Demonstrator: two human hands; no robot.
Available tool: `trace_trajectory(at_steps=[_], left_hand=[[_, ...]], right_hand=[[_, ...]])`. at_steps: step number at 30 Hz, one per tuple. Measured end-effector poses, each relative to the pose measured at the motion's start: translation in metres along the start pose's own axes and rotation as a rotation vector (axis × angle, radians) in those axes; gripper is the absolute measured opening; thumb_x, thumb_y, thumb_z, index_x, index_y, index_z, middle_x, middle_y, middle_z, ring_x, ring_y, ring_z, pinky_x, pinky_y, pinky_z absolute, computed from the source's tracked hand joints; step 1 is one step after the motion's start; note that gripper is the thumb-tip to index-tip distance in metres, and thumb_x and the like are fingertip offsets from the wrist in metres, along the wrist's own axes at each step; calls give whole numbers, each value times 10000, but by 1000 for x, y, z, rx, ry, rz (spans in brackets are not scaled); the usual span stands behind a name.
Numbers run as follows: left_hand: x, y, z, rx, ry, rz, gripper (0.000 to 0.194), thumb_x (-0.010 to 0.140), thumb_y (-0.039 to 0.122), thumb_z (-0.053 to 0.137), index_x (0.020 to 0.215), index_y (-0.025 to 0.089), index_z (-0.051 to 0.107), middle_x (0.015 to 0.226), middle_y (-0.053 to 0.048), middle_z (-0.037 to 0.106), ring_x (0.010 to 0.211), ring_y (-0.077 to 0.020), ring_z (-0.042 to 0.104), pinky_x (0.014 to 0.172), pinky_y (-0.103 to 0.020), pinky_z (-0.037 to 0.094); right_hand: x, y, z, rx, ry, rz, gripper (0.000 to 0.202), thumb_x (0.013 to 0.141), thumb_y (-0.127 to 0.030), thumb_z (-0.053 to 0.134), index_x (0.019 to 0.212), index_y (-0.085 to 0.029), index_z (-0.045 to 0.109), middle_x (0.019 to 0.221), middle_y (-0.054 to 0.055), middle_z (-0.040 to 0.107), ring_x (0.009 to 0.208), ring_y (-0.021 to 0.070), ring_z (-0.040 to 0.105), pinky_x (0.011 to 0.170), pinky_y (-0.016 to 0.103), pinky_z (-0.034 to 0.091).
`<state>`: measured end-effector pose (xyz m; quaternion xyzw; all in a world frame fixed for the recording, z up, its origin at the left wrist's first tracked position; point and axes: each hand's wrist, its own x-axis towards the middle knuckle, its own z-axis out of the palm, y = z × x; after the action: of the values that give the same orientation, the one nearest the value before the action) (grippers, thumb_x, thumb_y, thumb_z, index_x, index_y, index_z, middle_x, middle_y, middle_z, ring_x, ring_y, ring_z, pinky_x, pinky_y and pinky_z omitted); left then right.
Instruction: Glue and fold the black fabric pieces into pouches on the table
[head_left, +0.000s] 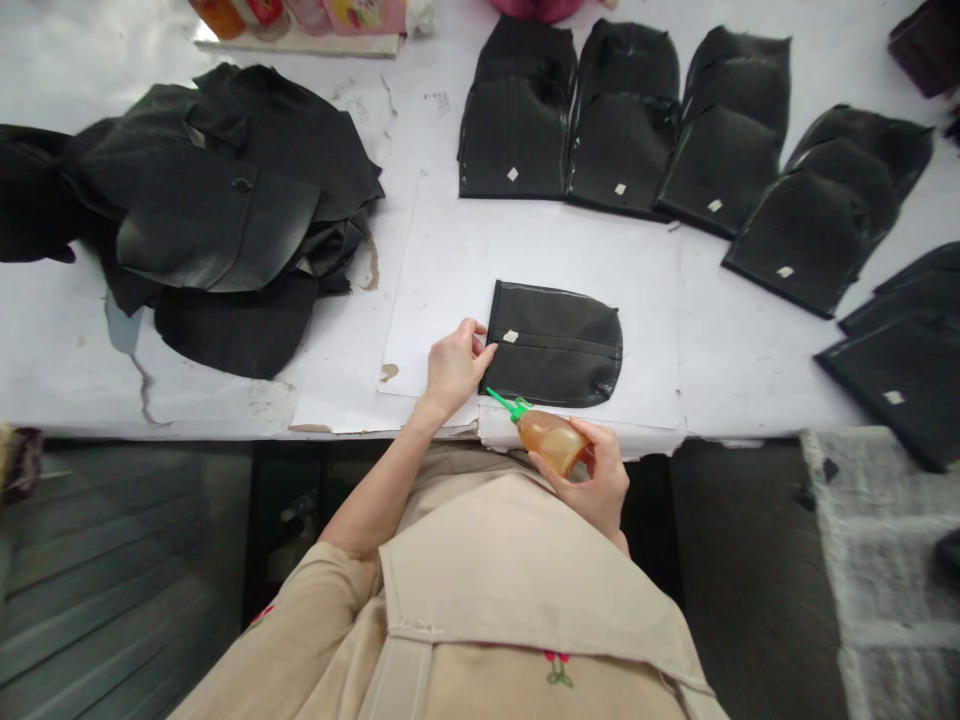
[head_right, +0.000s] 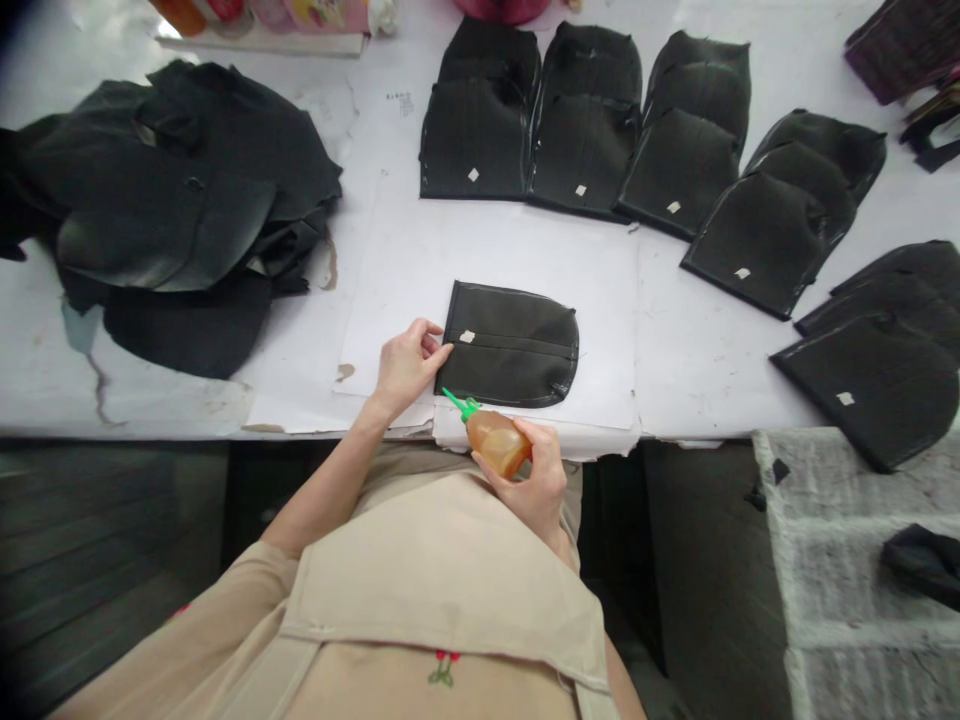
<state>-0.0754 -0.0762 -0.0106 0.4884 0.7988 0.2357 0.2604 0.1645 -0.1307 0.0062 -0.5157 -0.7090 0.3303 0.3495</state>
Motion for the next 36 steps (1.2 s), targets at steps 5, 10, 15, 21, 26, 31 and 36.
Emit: trace_trajectory(at_steps=[5, 10, 15, 21, 26, 31, 36], left_hand=[[7, -12, 2, -148, -37, -61, 144, 861, 269, 685, 978, 197, 640, 705, 23, 683, 633, -151, 649, 666, -256, 461], [12, -17, 0, -324, -152, -132, 182, 832, 353, 657, 928, 198, 660, 617, 27, 663, 482, -146, 581, 571, -256, 421], [26, -9, 2, -81, -159, -93, 259, 813, 484, 666, 836, 226, 666, 585, 7, 654, 568, -210, 618, 565, -271, 355], [38, 4, 6, 39, -189, -20, 229, 825, 416, 638, 686, 233, 627, 600, -4, 648, 614, -209, 614, 592, -270, 339], [32, 11, 4, -527, -257, -79, 370, 699, 501, 770, 632, 202, 563, 588, 23, 592, 571, -153, 548, 577, -249, 416], [22, 29, 4, -1048, -340, -312, 433, 593, 418, 889, 643, 186, 527, 610, 44, 594, 565, -111, 567, 561, -212, 482], [21, 44, 11, -1194, -266, -456, 242, 622, 172, 827, 730, 164, 611, 699, 14, 703, 626, -108, 660, 636, -192, 554]], right_hand=[[7, -2, 3, 204, -62, 323, 574, 694, -424, 881, 1164, -208, 630, 1109, 86, 687, 986, 256, 687, 783, 381, 610], [12, -1, -12, 729, -61, 673, 547, 760, -505, 793, 1184, -213, 607, 1051, 88, 736, 835, 248, 707, 564, 309, 569], [18, 32, -40, 972, 234, 632, 490, 882, -664, 583, 1084, -233, 701, 966, 113, 761, 731, 242, 703, 526, 331, 554], [20, 76, -91, 1055, 548, 637, 452, 763, -623, 760, 1046, -271, 735, 1002, 95, 760, 752, 247, 708, 529, 343, 566], [18, 86, -124, 1111, 669, 604, 451, 753, -620, 768, 1047, -280, 733, 959, 81, 742, 674, 200, 657, 438, 256, 469], [22, 87, -149, 1113, 798, 494, 469, 759, -631, 758, 1079, -292, 714, 986, 61, 724, 673, 174, 641, 416, 220, 432], [33, 72, -136, 895, 702, 491, 488, 732, -532, 820, 1061, -196, 688, 1020, 104, 734, 681, 195, 683, 496, 275, 522]])
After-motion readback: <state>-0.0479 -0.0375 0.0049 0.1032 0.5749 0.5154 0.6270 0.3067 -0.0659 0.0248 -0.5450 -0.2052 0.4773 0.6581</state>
